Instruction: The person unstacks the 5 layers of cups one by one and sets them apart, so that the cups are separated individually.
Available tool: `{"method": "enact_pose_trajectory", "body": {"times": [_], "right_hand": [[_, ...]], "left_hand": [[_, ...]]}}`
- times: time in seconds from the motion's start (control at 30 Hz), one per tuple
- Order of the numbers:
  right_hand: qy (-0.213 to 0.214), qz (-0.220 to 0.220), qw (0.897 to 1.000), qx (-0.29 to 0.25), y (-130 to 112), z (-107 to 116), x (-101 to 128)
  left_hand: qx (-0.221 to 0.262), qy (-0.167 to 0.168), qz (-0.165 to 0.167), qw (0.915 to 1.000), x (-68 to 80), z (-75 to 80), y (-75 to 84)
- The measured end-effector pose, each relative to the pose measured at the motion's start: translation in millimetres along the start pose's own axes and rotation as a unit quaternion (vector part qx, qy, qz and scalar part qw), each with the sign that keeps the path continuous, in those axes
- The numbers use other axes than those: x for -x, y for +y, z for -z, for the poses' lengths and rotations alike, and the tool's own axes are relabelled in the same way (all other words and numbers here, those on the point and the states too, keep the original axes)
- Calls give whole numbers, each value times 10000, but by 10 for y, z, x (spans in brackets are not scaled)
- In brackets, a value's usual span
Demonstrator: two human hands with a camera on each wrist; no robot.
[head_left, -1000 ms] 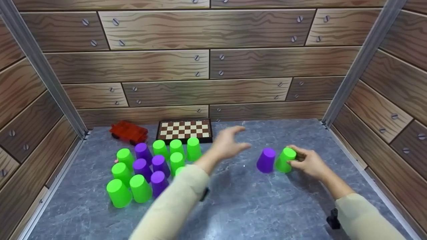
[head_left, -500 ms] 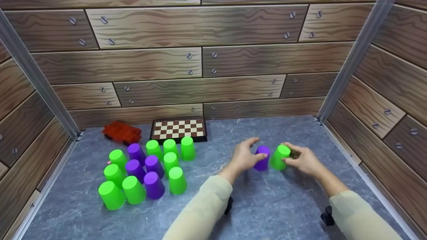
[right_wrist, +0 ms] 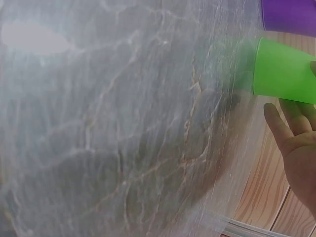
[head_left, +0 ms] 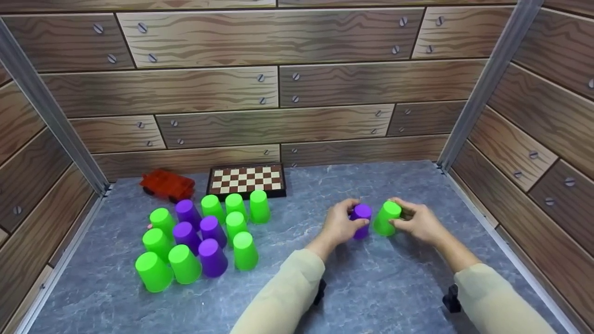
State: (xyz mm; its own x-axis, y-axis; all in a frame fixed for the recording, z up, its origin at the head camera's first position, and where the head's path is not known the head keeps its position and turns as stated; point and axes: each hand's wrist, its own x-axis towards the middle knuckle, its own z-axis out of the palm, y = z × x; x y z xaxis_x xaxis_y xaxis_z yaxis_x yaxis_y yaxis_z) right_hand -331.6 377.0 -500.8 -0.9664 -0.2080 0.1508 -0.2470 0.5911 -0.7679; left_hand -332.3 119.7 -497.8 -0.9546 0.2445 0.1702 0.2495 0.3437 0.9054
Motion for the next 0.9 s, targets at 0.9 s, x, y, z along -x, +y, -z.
{"method": "enact_pose_trajectory", "body": {"times": [0.9], "right_hand": [[-222, 23, 9995, -220, -156, -127, -26]], "left_hand": [[-860, -88, -185, 9961, 997, 1475, -54]]}}
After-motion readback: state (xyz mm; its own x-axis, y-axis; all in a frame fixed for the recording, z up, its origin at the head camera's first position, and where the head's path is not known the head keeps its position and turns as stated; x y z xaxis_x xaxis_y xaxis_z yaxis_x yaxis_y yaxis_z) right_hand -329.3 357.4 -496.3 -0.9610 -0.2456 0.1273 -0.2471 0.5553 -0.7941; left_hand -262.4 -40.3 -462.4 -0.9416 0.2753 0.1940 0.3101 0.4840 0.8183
